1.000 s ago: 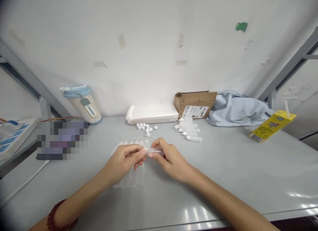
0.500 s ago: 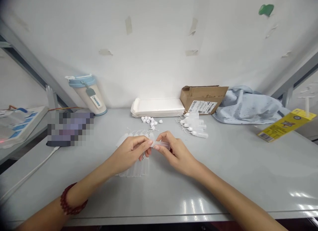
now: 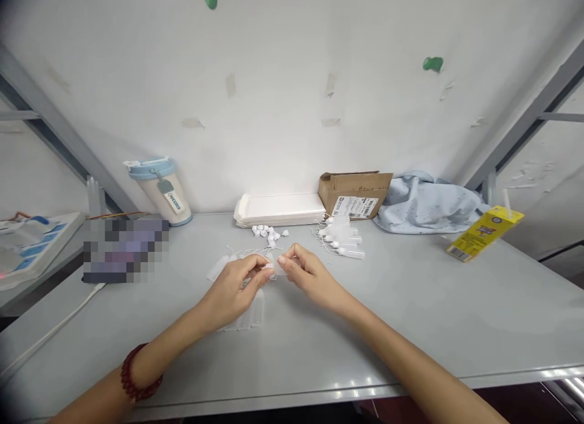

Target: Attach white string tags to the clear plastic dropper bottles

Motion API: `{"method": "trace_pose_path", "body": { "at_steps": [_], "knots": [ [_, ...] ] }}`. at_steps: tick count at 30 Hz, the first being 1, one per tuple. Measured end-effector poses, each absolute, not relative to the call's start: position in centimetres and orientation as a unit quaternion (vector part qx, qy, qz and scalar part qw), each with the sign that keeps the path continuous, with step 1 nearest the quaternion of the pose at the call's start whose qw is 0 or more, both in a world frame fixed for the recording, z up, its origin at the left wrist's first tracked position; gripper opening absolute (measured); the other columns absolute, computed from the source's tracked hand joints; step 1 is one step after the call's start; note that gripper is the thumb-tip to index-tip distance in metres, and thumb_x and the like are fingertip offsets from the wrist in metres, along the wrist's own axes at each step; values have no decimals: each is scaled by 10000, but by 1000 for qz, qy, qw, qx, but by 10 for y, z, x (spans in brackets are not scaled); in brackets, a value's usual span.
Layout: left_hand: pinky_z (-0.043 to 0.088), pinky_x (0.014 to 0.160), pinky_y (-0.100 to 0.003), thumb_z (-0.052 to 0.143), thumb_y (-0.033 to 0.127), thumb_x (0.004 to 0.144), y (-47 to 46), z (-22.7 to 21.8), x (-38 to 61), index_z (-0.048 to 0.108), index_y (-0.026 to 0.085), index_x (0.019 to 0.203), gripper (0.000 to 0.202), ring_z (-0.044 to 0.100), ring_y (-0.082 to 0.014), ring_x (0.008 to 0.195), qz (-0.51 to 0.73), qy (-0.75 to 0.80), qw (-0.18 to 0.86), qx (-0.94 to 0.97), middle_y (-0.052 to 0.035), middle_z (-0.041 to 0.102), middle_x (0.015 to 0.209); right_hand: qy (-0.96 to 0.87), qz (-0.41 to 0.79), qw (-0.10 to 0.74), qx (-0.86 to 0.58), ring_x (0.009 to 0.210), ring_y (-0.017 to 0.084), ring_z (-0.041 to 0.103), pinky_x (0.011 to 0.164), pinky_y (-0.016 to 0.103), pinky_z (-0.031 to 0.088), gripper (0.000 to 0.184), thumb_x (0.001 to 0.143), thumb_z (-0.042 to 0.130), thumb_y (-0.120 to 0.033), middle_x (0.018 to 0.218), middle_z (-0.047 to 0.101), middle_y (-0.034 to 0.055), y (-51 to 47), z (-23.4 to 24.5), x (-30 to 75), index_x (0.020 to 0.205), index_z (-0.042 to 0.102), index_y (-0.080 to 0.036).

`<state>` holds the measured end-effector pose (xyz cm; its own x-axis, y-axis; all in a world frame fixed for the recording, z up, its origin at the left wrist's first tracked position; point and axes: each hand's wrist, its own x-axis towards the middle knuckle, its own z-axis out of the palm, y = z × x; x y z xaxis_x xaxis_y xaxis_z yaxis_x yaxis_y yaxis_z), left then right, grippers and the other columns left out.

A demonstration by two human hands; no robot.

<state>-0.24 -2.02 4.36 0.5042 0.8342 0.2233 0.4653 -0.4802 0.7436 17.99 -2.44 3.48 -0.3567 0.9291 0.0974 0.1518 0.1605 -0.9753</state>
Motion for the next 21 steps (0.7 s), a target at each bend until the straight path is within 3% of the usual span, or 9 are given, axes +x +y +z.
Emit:
{"method": "trace_pose_path", "body": {
  "at_steps": [12, 21],
  "knots": [
    [393, 651, -285, 357, 257, 907, -12, 37, -4, 515, 187, 837, 187, 505, -168, 690, 300, 380, 217, 848, -39, 587, 774, -597, 595, 389, -372, 425, 56, 149, 415, 209, 112, 392, 820, 510, -548, 488, 217, -115, -11, 31, 177, 701, 349, -210],
    [355, 560, -238, 368, 386, 897, -15, 46, -1, 547, 177, 717, 329, 469, -128, 621, 281, 400, 322, 811, 12, 553, 675, -573, 599, 396, -395, 430, 50, 136, 413, 206, 94, 422, 820, 519, -536, 490, 203, -112, -11, 30, 179, 666, 295, -214]
  ]
}}
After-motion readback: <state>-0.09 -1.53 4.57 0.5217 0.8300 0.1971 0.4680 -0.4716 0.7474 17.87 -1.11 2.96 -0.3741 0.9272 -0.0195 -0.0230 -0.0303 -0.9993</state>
